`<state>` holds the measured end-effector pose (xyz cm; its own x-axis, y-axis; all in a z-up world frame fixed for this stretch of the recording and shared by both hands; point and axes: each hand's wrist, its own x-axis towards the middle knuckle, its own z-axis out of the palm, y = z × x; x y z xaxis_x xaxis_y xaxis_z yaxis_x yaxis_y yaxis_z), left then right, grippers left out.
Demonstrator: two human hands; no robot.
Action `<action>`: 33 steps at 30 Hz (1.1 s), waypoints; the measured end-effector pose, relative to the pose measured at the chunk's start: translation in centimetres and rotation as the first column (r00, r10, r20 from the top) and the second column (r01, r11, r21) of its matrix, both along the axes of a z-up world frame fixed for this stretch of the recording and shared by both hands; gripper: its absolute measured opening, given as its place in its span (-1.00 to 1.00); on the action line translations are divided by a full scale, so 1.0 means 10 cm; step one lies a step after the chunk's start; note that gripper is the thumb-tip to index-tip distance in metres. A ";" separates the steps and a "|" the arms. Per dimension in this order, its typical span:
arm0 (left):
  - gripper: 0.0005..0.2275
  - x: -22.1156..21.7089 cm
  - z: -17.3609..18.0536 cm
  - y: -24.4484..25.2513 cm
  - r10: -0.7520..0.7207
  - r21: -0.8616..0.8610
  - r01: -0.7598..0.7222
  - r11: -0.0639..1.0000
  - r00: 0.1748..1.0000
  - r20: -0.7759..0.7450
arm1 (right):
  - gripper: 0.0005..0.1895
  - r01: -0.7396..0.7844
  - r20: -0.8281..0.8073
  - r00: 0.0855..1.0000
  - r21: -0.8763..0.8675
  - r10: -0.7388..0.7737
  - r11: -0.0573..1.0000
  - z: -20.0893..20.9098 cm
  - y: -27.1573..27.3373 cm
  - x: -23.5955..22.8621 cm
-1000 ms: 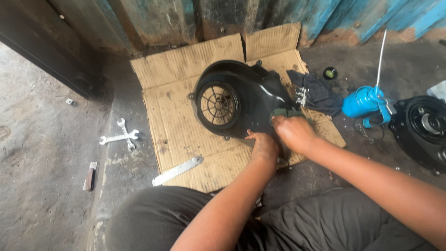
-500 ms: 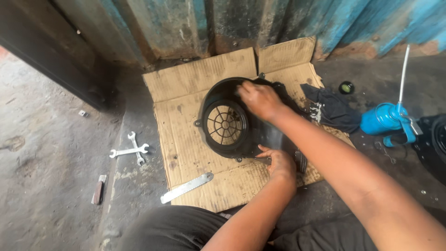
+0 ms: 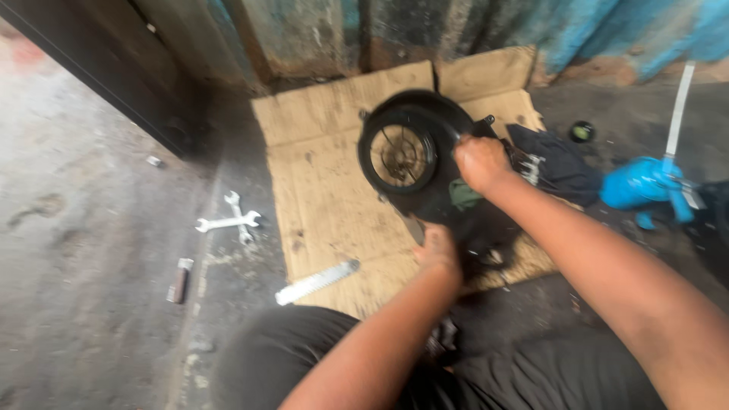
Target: The person cleans a black plastic engine cover using a green cloth while sitting on the floor.
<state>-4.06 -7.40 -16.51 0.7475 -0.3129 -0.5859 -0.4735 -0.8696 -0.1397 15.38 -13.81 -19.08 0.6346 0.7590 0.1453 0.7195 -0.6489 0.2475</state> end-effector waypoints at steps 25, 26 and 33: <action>-0.51 -0.07 1.36 0.73 0.552 -0.336 -0.592 0.733 0.806 -0.215 | -0.70 0.348 -0.553 0.794 0.071 -0.254 0.935 0.50 -0.89 -1.11; -0.45 -0.05 1.28 0.78 0.620 -0.263 -0.649 0.714 0.761 -0.191 | -0.70 0.354 -0.559 0.791 0.088 -0.248 0.931 0.51 -0.89 -1.11; -0.38 0.19 0.17 0.50 0.870 -0.679 -0.724 0.121 0.407 -0.279 | -0.79 0.378 -0.609 0.784 0.318 -0.118 0.870 0.40 -1.00 -1.06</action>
